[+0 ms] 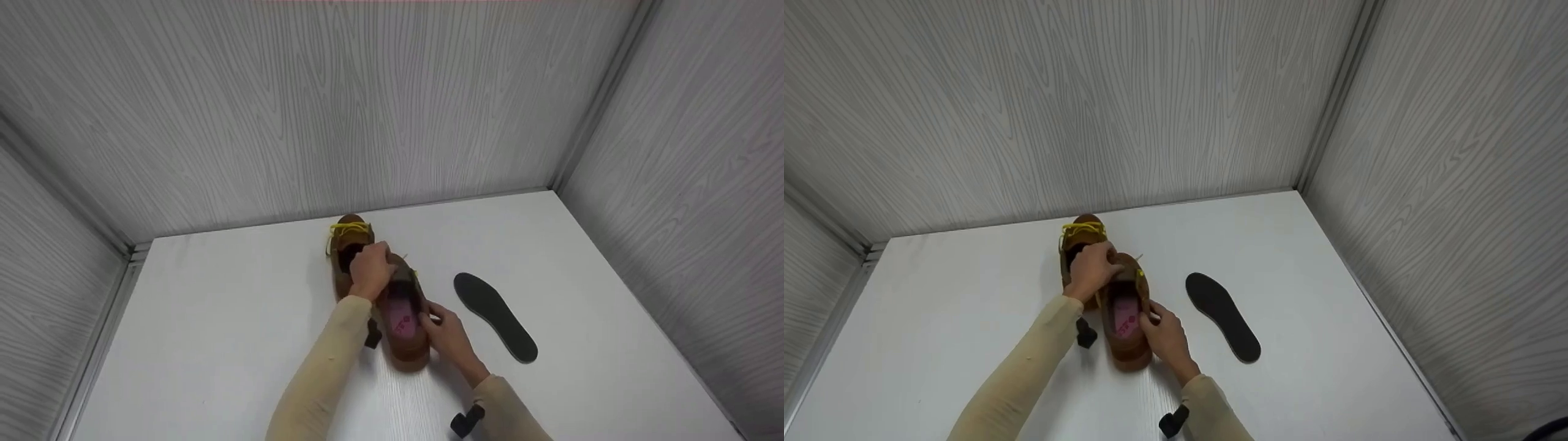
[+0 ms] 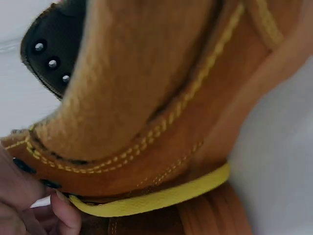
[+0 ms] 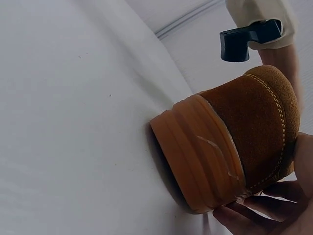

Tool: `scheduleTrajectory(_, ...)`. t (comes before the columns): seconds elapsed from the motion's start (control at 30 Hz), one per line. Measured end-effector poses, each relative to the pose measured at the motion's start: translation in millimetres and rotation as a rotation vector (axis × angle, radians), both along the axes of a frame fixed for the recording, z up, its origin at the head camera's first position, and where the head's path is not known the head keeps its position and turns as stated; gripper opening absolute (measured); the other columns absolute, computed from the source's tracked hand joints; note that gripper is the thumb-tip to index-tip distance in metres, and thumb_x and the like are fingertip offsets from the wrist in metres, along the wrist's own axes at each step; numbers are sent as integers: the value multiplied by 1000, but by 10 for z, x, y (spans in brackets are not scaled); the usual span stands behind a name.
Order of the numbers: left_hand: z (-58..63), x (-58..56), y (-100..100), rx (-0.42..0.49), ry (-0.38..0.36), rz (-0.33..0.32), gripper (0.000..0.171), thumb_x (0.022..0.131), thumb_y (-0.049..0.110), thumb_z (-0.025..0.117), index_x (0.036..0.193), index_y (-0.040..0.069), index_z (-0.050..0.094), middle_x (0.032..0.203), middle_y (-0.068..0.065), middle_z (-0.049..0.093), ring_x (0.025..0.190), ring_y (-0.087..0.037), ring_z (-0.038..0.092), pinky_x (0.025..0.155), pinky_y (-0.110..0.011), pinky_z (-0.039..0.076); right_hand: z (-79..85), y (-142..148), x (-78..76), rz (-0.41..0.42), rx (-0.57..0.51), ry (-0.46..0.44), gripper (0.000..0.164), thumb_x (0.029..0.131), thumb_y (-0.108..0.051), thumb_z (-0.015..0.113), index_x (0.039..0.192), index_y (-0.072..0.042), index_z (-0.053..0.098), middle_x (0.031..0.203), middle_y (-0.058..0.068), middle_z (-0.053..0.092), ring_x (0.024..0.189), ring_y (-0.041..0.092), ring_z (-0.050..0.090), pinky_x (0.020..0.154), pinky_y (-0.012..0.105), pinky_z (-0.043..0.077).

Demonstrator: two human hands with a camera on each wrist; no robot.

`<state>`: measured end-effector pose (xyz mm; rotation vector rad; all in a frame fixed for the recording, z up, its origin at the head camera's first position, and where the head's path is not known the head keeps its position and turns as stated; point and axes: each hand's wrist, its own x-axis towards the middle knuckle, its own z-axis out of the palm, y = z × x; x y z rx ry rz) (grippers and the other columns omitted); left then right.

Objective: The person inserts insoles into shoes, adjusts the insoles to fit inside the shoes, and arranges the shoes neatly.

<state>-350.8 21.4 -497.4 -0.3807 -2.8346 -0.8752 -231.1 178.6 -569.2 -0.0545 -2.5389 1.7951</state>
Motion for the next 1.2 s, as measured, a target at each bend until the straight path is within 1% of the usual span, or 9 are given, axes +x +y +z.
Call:
scheduleTrajectory(0.17, -72, 180, -191, 350, 51, -1, 24, 86, 23, 71, 104, 10, 64, 102, -4, 60, 91, -18, 57, 78, -37, 47, -8, -11, 0, 8, -22, 11, 42, 97, -21, 54, 134, -2, 53, 127, 17, 57, 108, 29, 59, 75, 35, 51)
scheduleTrajectory(0.27, -177, 367, -251, 493, 109, 26, 23, 90, 27, 66, 102, 9, 59, 98, -4, 55, 89, -17, 53, 78, -36, 44, -5, -4, 2, 0, -17, 9, 41, 96, -21, 55, 133, -2, 54, 127, 17, 57, 108, 28, 59, 74, 34, 51)
scheduleTrajectory(0.33, -255, 499, -262, 551, 111, 56, 26, 89, 31, 65, 97, 9, 54, 91, -4, 52, 83, -18, 51, 73, -35, 43, 5, 1, 0, 2, -14, 11, 41, 96, -21, 55, 133, -2, 54, 127, 17, 57, 108, 28, 59, 75, 33, 51)
scheduleTrajectory(0.47, -430, 718, -228, 535, -32, 66, 37, 85, 35, 69, 94, 11, 43, 84, -4, 49, 76, -17, 48, 65, -34, 40, 21, 6, -19, 7, -18, 21, 42, 96, -21, 54, 134, -1, 53, 128, 17, 57, 109, 29, 58, 75, 34, 51)
scheduleTrajectory(0.6, -576, 818, -179, 452, -150, 49, 32, 84, 24, 69, 97, 10, 43, 84, -4, 51, 76, -18, 49, 64, -33, 40, 26, -3, -16, 8, -34, 10, 44, 96, -22, 55, 135, -1, 51, 129, 18, 55, 111, 31, 57, 75, 35, 51)
scheduleTrajectory(0.73, -645, 837, -173, 496, -152, 53, 25, 84, 16, 65, 94, 8, 44, 82, -5, 50, 75, -20, 48, 64, -34, 40, 39, -16, -6, 14, -18, 3, 44, 97, -23, 54, 136, -2, 50, 130, 17, 55, 111, 29, 57, 76, 33, 50)
scheduleTrajectory(0.9, -687, 853, -193, 564, -163, 47, 23, 84, 18, 62, 93, 8, 44, 82, -4, 48, 77, -18, 48, 65, -33, 40, 50, 11, -8, 34, -60, -11, 47, 97, -27, 55, 137, -2, 49, 131, 18, 53, 110, 28, 57, 76, 33, 51)
scheduleTrajectory(1.03, -708, 871, -207, 572, -165, 42, 22, 85, 20, 62, 92, 7, 45, 80, -3, 48, 74, -17, 49, 62, -31, 40, 16, 146, 9, 36, -85, 35, 54, 97, -31, 55, 140, 0, 43, 135, 21, 49, 112, 31, 56, 80, 36, 51)
scheduleTrajectory(1.2, -734, 887, -210, 601, -179, 31, 21, 86, 18, 61, 93, 5, 46, 79, -4, 48, 73, -16, 49, 60, -30, 41, 22, 559, 42, -105, 83, 168, 47, 93, -22, 63, 133, 0, 51, 126, 19, 56, 106, 28, 58, 82, 36, 49)
